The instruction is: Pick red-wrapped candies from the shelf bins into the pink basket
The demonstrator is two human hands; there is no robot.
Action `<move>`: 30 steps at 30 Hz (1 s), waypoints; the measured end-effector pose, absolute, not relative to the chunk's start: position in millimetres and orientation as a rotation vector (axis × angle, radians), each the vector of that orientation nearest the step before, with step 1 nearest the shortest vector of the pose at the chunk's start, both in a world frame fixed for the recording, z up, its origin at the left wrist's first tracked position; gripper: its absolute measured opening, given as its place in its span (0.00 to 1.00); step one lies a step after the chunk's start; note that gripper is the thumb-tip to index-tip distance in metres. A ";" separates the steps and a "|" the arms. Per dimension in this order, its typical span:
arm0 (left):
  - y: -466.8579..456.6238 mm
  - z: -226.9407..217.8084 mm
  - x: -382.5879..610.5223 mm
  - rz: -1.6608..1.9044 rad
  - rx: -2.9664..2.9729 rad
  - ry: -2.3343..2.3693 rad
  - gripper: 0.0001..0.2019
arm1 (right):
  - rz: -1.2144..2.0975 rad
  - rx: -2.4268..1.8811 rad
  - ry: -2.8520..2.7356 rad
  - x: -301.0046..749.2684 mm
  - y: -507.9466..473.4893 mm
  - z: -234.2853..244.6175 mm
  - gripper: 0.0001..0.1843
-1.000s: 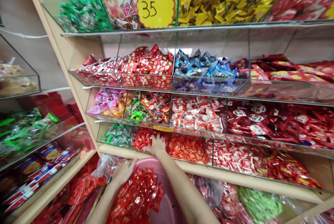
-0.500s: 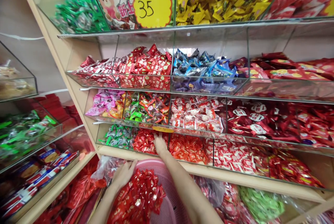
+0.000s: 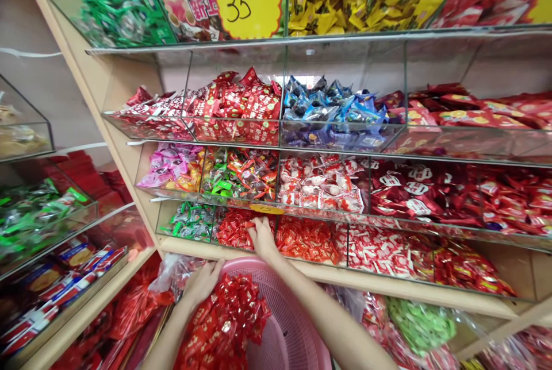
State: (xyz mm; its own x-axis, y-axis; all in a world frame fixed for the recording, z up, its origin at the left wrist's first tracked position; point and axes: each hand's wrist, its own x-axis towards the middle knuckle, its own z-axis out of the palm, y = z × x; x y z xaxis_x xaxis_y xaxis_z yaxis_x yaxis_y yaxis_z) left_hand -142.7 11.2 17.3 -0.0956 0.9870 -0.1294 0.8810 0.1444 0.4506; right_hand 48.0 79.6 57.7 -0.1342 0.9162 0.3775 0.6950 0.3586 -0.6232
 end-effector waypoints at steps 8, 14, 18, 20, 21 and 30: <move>12.5 13.8 -139.0 0.384 1.776 2.003 0.36 | 0.706 -1.307 -2.226 71.8 -25.2 5.4 0.09; 18.7 24.6 -140.8 0.358 1.788 1.842 0.33 | 0.975 -1.328 -2.127 67.2 -35.8 13.9 0.27; 14.8 36.3 -155.9 0.395 1.702 1.313 0.26 | 0.961 -1.329 -2.076 83.6 -46.3 21.6 0.30; 8.3 34.8 -165.0 0.470 1.471 1.347 0.28 | 0.862 -1.370 -2.023 102.2 -55.1 18.3 0.29; 5.0 31.9 -169.1 0.491 1.358 1.381 0.29 | 0.796 -1.414 -1.978 114.3 -60.1 14.6 0.27; 6.8 -2.1 -168.2 0.576 0.864 1.385 0.28 | 1.009 -1.855 -1.401 212.3 -144.9 -43.8 0.21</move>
